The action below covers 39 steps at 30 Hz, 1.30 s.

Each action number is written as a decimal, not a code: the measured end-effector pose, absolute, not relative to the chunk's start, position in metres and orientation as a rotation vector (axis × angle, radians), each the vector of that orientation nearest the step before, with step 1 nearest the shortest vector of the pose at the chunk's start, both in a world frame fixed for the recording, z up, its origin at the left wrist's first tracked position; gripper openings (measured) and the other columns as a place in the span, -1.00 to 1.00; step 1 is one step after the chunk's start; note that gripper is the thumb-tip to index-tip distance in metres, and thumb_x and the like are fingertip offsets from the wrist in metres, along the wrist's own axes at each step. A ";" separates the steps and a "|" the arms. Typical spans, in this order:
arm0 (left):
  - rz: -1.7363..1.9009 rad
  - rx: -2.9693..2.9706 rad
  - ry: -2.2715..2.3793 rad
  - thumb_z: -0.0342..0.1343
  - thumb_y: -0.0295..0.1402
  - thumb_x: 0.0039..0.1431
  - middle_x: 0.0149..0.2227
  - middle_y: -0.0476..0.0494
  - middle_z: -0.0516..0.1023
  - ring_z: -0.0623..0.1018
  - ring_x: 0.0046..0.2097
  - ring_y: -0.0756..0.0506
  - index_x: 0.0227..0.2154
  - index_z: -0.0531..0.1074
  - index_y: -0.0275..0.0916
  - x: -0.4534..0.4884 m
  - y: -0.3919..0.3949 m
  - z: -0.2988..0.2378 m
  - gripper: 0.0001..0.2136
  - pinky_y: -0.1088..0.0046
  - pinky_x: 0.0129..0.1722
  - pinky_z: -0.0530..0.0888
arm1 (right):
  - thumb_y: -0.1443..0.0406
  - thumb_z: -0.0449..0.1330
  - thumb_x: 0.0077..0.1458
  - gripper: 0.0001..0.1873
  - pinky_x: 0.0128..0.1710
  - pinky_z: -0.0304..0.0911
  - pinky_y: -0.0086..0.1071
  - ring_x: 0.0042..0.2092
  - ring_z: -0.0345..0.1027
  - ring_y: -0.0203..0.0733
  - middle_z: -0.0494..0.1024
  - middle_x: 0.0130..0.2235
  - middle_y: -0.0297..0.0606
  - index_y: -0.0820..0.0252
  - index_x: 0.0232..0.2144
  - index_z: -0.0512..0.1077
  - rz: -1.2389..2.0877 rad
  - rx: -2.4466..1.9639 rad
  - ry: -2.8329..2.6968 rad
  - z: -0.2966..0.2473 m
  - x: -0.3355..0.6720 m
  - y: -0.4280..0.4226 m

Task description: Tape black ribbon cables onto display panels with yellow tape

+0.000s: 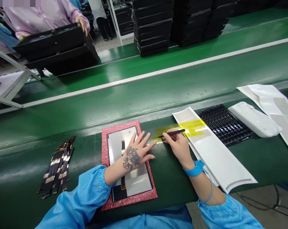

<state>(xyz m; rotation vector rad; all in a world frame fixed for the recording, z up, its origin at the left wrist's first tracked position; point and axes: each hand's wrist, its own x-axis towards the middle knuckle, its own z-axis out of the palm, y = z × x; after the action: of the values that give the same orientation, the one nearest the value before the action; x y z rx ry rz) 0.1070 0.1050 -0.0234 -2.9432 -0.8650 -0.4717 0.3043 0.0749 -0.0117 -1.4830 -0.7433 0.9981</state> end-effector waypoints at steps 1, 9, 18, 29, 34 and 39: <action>-0.476 -2.945 -0.864 -0.08 0.08 0.18 0.18 -0.25 0.24 0.26 0.19 -0.37 0.05 0.35 -0.09 0.107 0.105 -0.023 -0.50 -0.10 0.11 0.24 | -0.03 0.43 -0.30 -0.49 -0.45 0.45 -0.41 -0.41 0.48 -0.19 0.53 -0.47 -0.35 0.17 -0.42 0.40 0.991 -1.494 -0.757 -0.012 0.304 0.075; -0.471 -2.949 -0.880 -0.05 0.07 0.17 0.18 -0.24 0.24 0.24 0.19 -0.36 0.06 0.34 -0.10 0.108 0.104 -0.023 -0.50 -0.06 0.13 0.22 | -0.04 0.42 -0.29 -0.50 -0.43 0.41 -0.41 -0.42 0.47 -0.21 0.54 -0.48 -0.33 0.18 -0.42 0.42 0.988 -1.542 -0.793 -0.014 0.305 0.074; -0.461 -2.974 -0.893 -0.10 0.08 0.19 0.20 -0.26 0.21 0.22 0.21 -0.36 0.09 0.32 -0.09 0.107 0.105 -0.028 -0.49 -0.08 0.14 0.20 | -0.01 0.45 -0.34 -0.52 -0.47 0.39 -0.44 -0.47 0.44 -0.26 0.52 -0.52 -0.37 0.17 -0.46 0.44 1.014 -1.483 -0.732 -0.007 0.301 0.077; -0.524 -3.058 -0.861 -0.07 -0.03 0.24 0.25 -0.36 0.10 0.17 0.26 -0.27 0.17 0.20 -0.22 0.090 0.106 -0.016 -0.48 -0.02 0.15 0.26 | 0.08 0.51 -0.44 -0.46 -0.60 0.34 -0.60 -0.53 0.41 -0.35 0.55 -0.51 -0.39 0.16 -0.41 0.42 1.014 -1.408 -0.422 0.012 0.284 0.032; -0.614 -3.176 -1.009 -0.12 -0.26 0.31 0.19 -0.24 0.24 0.18 0.25 -0.21 0.09 0.29 -0.28 0.025 0.085 0.003 -0.65 0.05 0.19 0.25 | 0.12 0.53 -0.45 -0.44 -0.63 0.34 -0.62 -0.53 0.43 -0.33 0.59 -0.48 -0.32 0.16 -0.39 0.38 1.035 -1.453 -0.315 0.010 0.266 -0.008; -0.789 -3.181 -1.317 -0.10 -0.34 0.30 0.15 -0.22 0.30 0.21 0.23 -0.15 0.10 0.28 -0.26 -0.023 0.029 0.002 -0.66 0.14 0.17 0.31 | 0.08 0.50 -0.38 -0.48 -0.65 0.34 -0.57 -0.56 0.43 -0.28 0.57 -0.54 -0.30 0.16 -0.43 0.36 1.175 -1.479 -0.355 0.008 0.229 -0.034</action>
<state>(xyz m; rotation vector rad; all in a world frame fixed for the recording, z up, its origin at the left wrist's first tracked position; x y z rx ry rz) -0.0231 0.0291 0.0017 -3.1812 -1.3170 -0.7895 0.2294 -0.0336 0.0078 -1.4794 -0.3545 1.1752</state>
